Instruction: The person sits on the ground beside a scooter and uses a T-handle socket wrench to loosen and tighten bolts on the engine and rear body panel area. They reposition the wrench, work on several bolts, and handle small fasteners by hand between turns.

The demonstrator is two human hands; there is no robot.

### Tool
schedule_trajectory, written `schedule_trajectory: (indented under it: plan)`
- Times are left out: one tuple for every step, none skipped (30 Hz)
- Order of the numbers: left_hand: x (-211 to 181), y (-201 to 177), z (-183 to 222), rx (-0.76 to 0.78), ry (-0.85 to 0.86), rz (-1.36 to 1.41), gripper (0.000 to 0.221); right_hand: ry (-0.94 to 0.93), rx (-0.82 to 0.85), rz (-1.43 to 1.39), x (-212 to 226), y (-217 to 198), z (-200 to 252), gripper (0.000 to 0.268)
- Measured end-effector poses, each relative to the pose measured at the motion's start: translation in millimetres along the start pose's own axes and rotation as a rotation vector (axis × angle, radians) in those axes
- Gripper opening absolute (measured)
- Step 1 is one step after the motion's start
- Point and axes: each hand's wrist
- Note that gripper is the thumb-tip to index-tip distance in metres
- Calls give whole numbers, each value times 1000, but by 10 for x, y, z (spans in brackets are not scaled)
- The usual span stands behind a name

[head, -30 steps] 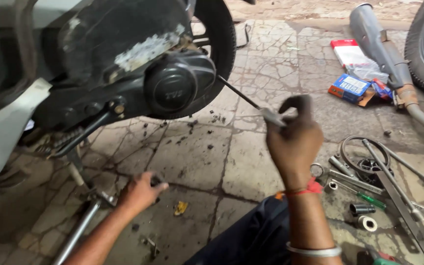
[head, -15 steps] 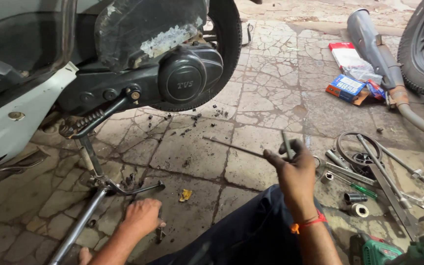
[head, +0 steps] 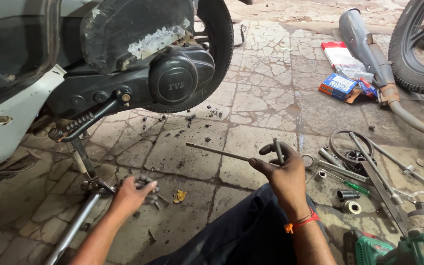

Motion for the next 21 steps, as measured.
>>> schedule_trajectory:
  plan:
    - [-112, 47, 15, 0, 0, -1, 19, 1, -1, 0, 24, -5, 3, 29]
    - [-223, 95, 30, -21, -18, 194, 19, 45, 17, 23, 48, -10, 6, 29]
    - [-331, 138, 49, -44, -36, 390, 18, 89, 36, 46, 73, -12, 12, 29]
    - [-316, 161, -81, -44, -37, 389, 18, 91, 36, 46, -8, -14, -2, 29]
    - [-297, 179, -206, -56, -42, 591, 16, 107, 54, -36, -85, -12, -14, 28]
    - [-279, 197, -329, -69, -46, 794, 15, 124, 73, -117, -162, -12, -26, 27]
    - [-282, 241, -468, -66, -45, 795, 15, 123, 71, -114, -153, -18, -27, 27]
    - [-289, 290, -609, -32, -15, 897, 16, 72, 65, -153, -145, -27, -31, 25]
    - [-302, 352, -754, 4, 16, 998, 17, 20, 58, -190, -139, -45, -37, 23]
    - [-396, 417, -759, 9, 16, 999, 17, 19, 54, -187, -146, -65, -42, 23]
    - [-491, 476, -763, 24, 46, 1060, 18, 23, 41, -209, -156, -81, -46, 22]
    - [-586, 539, -770, 38, 76, 1121, 20, 27, 27, -232, -169, -100, -52, 22]
    - [-697, 594, -716, 43, 74, 1118, 20, 29, 23, -230, -153, -119, -58, 22]
    - [-807, 652, -664, 17, 71, 1132, 21, 51, 20, -209, -140, -139, -65, 21]
    - [-909, 708, -610, -10, 67, 1144, 23, 73, 18, -188, -132, -156, -67, 21]
    - [-955, 762, -626, -6, 64, 1141, 23, 77, 14, -187, -143, -174, -78, 21]
    - [-997, 808, -641, -9, 66, 1124, 23, 81, 26, -189, -151, -186, -92, 21]
    - [-1040, 850, -656, -11, 68, 1108, 25, 84, 39, -191, -158, -195, -105, 21]
    - [-1089, 874, -640, -12, 67, 1106, 25, 86, 38, -192, -194, -199, -125, 21]
    - [-1138, 898, -624, 5, 92, 1104, 25, 66, 25, -208, -230, -203, -144, 21]
    - [-1189, 925, -609, 22, 116, 1101, 25, 47, 11, -225, -268, -209, -163, 21]
Point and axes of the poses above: each hand's wrist, its own z-axis away from the middle knuckle, its own y-axis out of the palm, x = y × z, and after that the axes turned 3 degrees about x, right-handed
